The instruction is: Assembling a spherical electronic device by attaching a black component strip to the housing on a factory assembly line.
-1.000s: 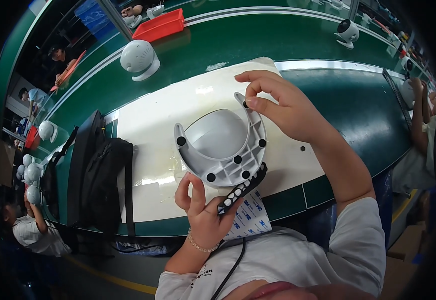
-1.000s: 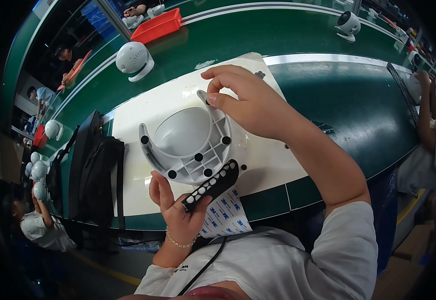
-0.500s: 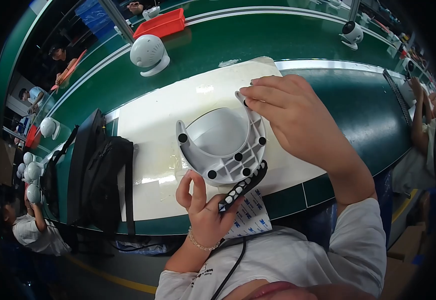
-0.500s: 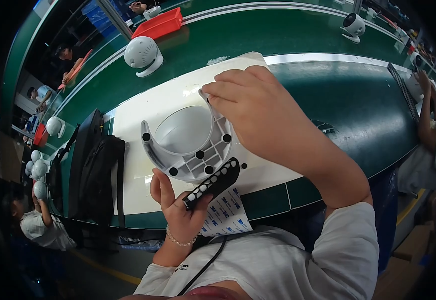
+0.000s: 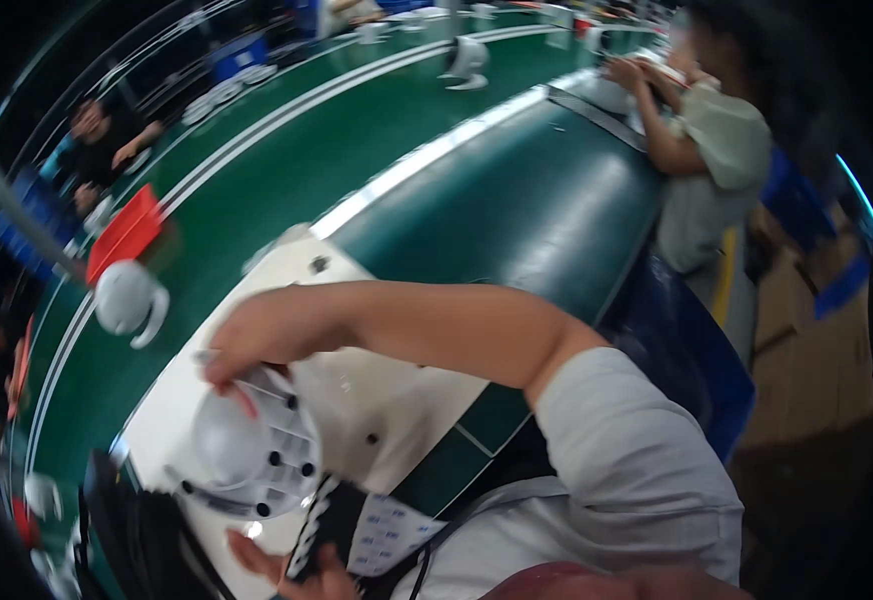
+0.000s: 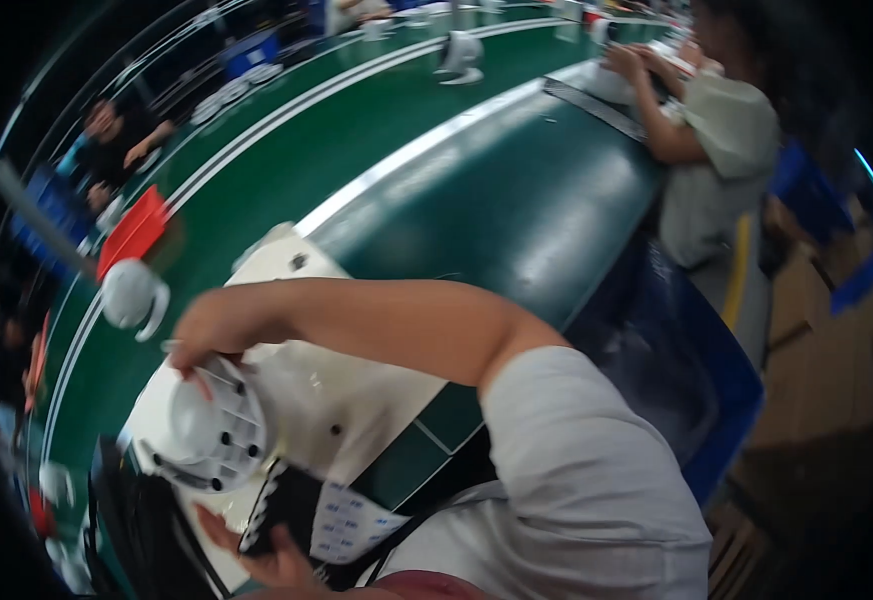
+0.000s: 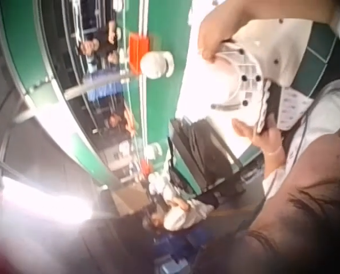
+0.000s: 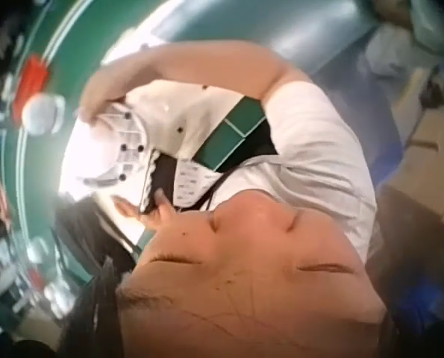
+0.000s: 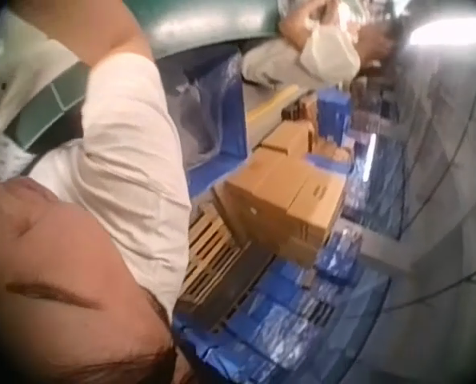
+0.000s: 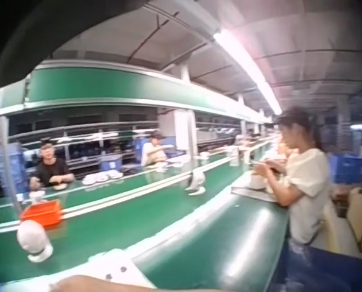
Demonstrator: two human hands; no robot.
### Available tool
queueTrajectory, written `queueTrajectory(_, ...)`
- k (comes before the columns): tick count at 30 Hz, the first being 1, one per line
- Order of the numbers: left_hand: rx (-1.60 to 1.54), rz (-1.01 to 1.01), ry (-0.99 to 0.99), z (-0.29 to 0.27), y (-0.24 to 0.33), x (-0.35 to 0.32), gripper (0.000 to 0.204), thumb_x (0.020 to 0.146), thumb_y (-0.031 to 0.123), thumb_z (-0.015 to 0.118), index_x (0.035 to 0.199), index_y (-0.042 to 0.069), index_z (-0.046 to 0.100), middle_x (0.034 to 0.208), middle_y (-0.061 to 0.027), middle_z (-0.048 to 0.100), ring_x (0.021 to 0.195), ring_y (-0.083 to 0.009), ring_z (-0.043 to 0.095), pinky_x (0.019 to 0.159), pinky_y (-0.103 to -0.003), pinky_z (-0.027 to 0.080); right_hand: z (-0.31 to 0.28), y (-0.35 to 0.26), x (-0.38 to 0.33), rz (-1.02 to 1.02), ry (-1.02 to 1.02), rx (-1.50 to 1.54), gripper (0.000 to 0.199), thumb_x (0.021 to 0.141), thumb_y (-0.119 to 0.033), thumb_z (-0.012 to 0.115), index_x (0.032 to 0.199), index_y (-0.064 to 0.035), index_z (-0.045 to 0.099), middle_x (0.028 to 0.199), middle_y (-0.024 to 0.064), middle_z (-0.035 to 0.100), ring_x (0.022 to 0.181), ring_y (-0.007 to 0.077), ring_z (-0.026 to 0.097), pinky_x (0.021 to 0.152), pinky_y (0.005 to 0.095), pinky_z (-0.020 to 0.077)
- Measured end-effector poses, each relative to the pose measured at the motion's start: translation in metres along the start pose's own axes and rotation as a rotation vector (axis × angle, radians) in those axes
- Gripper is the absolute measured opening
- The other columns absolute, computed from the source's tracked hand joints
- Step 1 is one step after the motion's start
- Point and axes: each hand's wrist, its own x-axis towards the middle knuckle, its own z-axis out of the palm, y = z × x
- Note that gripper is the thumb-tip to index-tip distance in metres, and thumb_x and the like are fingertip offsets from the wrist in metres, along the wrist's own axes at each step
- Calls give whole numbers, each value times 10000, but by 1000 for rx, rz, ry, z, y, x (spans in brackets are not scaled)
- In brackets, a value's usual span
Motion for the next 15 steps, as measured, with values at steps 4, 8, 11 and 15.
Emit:
queueTrajectory(4,68,-355,-210,-16,35,24,824,758,375,639,1345,-15,213,1377,-288,130,1240,-397,238,997,-473,213,-71,13,16,-103,327,335,258,833,-259,504,815,-17,592,675,37,624,561,103,515,510,257,397)
queueTrajectory(8,-51,-414,-202,-7,32,22,841,756,420,626,1315,-72,237,1304,-309,241,1211,-382,274,995,-466,217,-105,74,37,-313,894,-592,149,801,-219,542,788,-77,583,667,59,600,654,165,560,546,306,433)
queueTrajectory(11,95,-421,-318,-16,19,20,911,744,544,573,1304,-91,237,1295,-327,237,1188,-411,295,983,-480,237,-144,148,55,-400,1013,-1239,57,713,-149,582,763,-137,609,705,41,575,730,217,551,621,352,448)
queueTrajectory(15,138,-458,-371,-24,11,14,855,761,506,579,1302,-78,266,1268,-290,301,1163,-371,327,967,-439,259,-189,170,42,-271,989,-1523,130,689,-128,557,788,-158,637,757,16,595,821,220,555,722,333,450)
